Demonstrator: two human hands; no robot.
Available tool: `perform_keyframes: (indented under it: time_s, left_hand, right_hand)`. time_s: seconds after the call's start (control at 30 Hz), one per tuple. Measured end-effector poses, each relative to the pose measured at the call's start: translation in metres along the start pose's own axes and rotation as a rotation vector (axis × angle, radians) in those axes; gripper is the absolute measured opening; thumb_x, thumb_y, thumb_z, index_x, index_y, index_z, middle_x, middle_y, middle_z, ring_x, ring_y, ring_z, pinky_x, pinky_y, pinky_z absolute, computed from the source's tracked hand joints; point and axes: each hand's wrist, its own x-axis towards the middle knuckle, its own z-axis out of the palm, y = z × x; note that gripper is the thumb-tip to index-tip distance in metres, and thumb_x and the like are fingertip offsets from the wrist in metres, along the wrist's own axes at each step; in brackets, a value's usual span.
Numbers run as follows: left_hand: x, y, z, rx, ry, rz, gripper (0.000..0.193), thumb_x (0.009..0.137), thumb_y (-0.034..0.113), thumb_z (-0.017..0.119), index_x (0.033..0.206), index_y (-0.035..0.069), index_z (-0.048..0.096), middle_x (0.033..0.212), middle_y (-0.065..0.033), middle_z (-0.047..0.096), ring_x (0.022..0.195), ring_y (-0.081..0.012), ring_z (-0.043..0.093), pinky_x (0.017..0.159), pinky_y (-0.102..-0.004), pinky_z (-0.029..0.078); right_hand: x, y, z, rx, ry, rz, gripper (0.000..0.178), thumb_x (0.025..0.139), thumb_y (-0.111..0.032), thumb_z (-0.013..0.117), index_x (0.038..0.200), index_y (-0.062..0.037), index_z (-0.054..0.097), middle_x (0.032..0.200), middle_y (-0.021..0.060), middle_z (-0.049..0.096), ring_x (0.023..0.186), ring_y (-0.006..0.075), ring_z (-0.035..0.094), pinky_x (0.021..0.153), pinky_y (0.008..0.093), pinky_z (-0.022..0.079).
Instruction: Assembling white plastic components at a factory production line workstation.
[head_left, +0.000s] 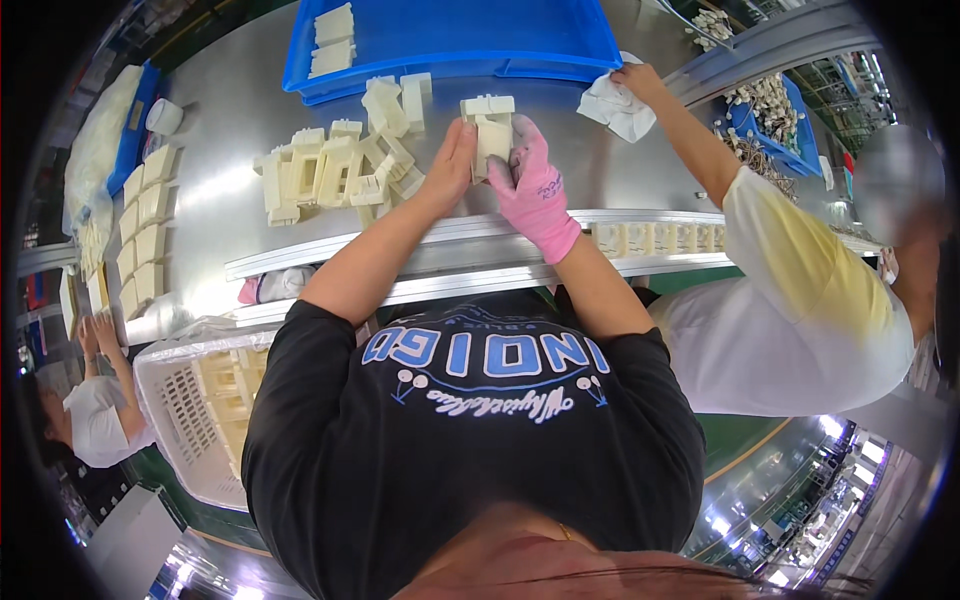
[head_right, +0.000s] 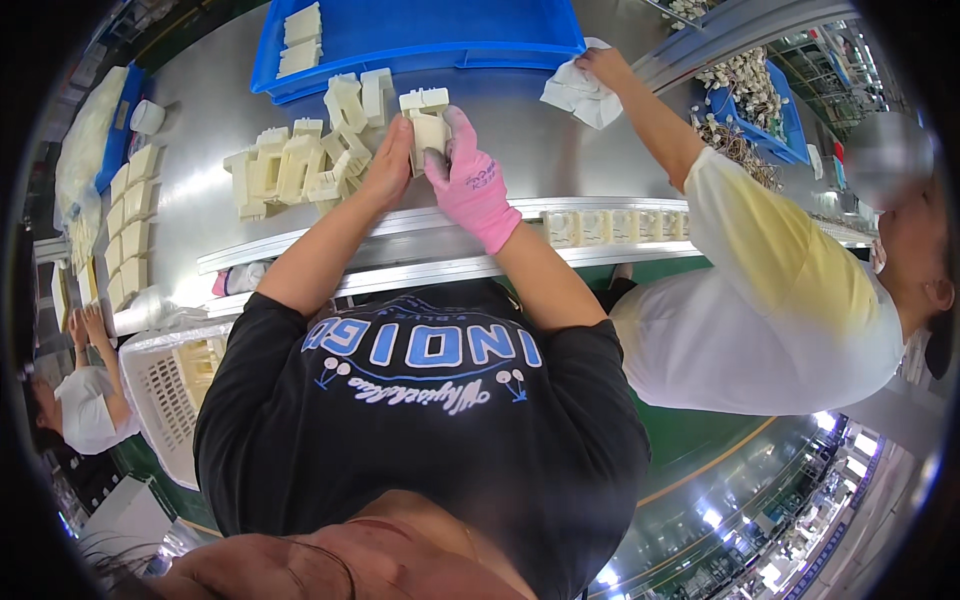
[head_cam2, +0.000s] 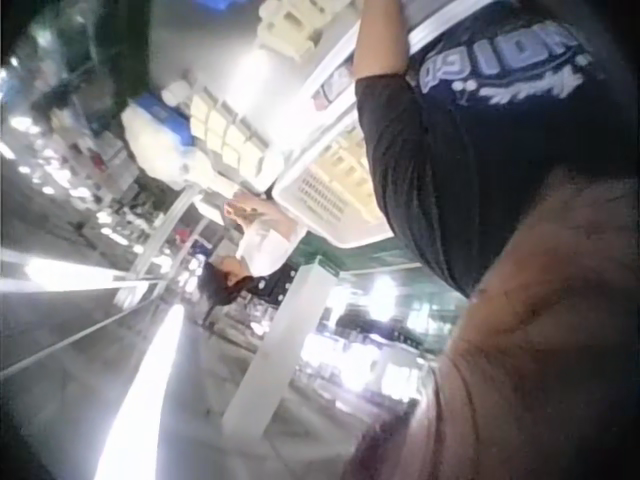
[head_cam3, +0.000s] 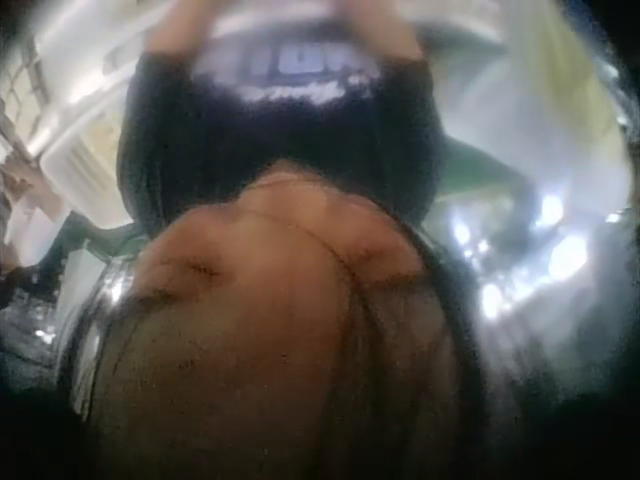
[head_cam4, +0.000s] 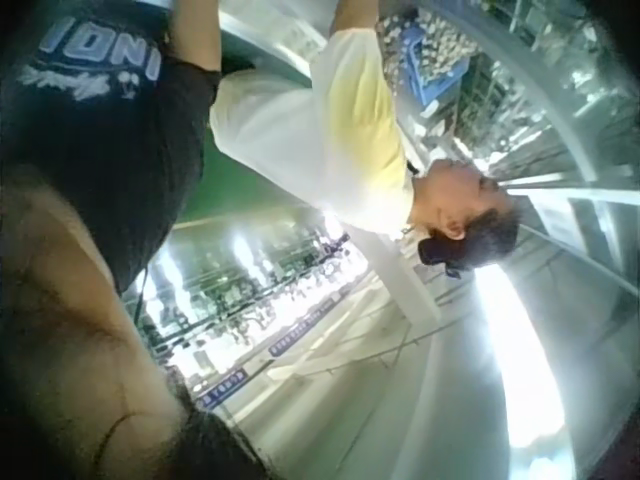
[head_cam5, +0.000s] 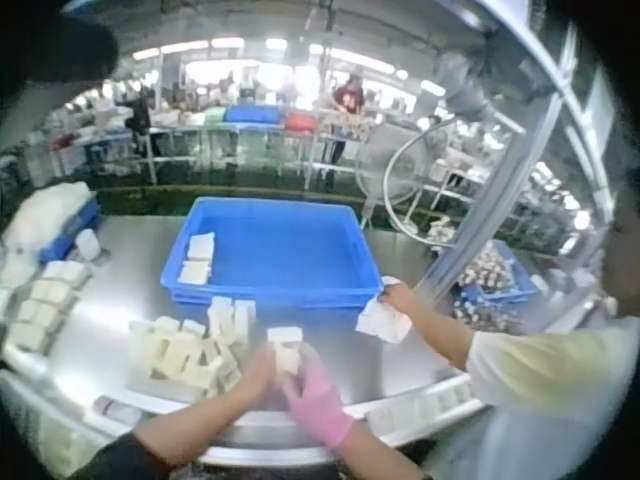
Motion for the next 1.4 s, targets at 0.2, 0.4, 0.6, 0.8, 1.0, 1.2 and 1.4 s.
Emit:
perform_keyframes:
  time_s: [0.2,0.4,0.6,0.8,1.0,1.2,1.4]
  left_hand:
    - [-0.010,0.013,0.004,0.267,-0.041,0.050,0.046,0.091,0.037,0.029,0.123,0.004,0.032,0.111,-0.0064,0.045,0.102,-0.0126,0.042,0.088,-0.0262,0.034]
    - [-0.002,0.007,0.000,-0.131,-0.096,-0.168,0.044,0.089,0.034,0.040,0.122,0.007,0.032,0.112,-0.0065,0.044,0.098,-0.0135,0.046,0.083,-0.0256,0.038]
    - [-0.004,0.007,0.002,-0.048,-0.200,-0.206,0.040,0.083,0.026,0.052,0.110,0.003,0.035,0.089,-0.0114,0.053,0.075,-0.0172,0.057,0.050,-0.0275,0.048]
    - [-0.007,0.035,0.005,0.092,-0.192,-0.377,0.032,0.083,0.026,0.051,0.103,0.003,0.043,0.078,-0.0091,0.057,0.063,-0.0202,0.061,0.045,-0.0292,0.047]
    - [-0.014,0.049,-0.014,-0.062,-0.794,-0.747,0.036,0.080,0.023,0.057,0.105,0.001,0.044,0.075,-0.0139,0.058,0.060,-0.0250,0.061,0.041,-0.0295,0.046]
    - [-0.016,0.050,-0.001,0.247,-0.847,-0.455,0.034,0.079,0.018,0.058,0.105,-0.001,0.047,0.106,-0.0064,0.051,0.104,-0.0123,0.044,0.089,-0.0280,0.034]
    - [-0.007,0.061,-0.022,0.295,-0.670,-0.396,0.024,0.086,0.021,0.047,0.101,0.003,0.049,0.095,-0.0063,0.055,0.090,-0.0144,0.053,0.079,-0.0267,0.040]
  right_hand:
    - [0.004,-0.006,-0.008,-0.162,-0.075,-0.013,0.051,0.076,-0.012,0.053,0.120,-0.0047,0.028,0.075,0.0168,0.058,0.062,0.0348,0.056,0.055,0.0404,0.044]
    - [0.009,-0.008,-0.016,-0.059,-0.162,0.032,0.046,0.076,-0.007,0.053,0.118,-0.0034,0.034,0.060,0.0065,0.052,0.051,0.0151,0.053,0.048,0.0267,0.041]
    - [0.010,-0.017,-0.033,0.284,-0.397,0.141,0.040,0.077,-0.002,0.049,0.116,-0.0010,0.040,0.070,0.0026,0.052,0.059,0.0069,0.049,0.053,0.0196,0.040]
    - [0.011,-0.008,-0.045,0.357,-0.068,0.190,0.029,0.076,-0.006,0.051,0.105,-0.0030,0.051,0.076,0.0055,0.056,0.066,0.0105,0.052,0.061,0.0231,0.042]
    - [0.014,-0.027,-0.059,0.326,-0.339,-0.397,0.030,0.067,-0.020,0.061,0.090,-0.0025,0.057,0.080,0.0104,0.058,0.079,0.0218,0.055,0.070,0.0331,0.043]
    - [0.012,-0.051,-0.080,-0.120,-0.757,0.339,0.035,0.065,-0.036,0.058,0.079,-0.0038,0.060,0.078,0.0147,0.058,0.082,0.0264,0.056,0.071,0.0341,0.042]
    - [-0.013,-0.021,-0.094,-0.147,-0.603,0.313,0.044,0.066,-0.040,0.057,0.088,-0.0025,0.057,0.080,0.0164,0.059,0.080,0.0278,0.056,0.071,0.0336,0.042]
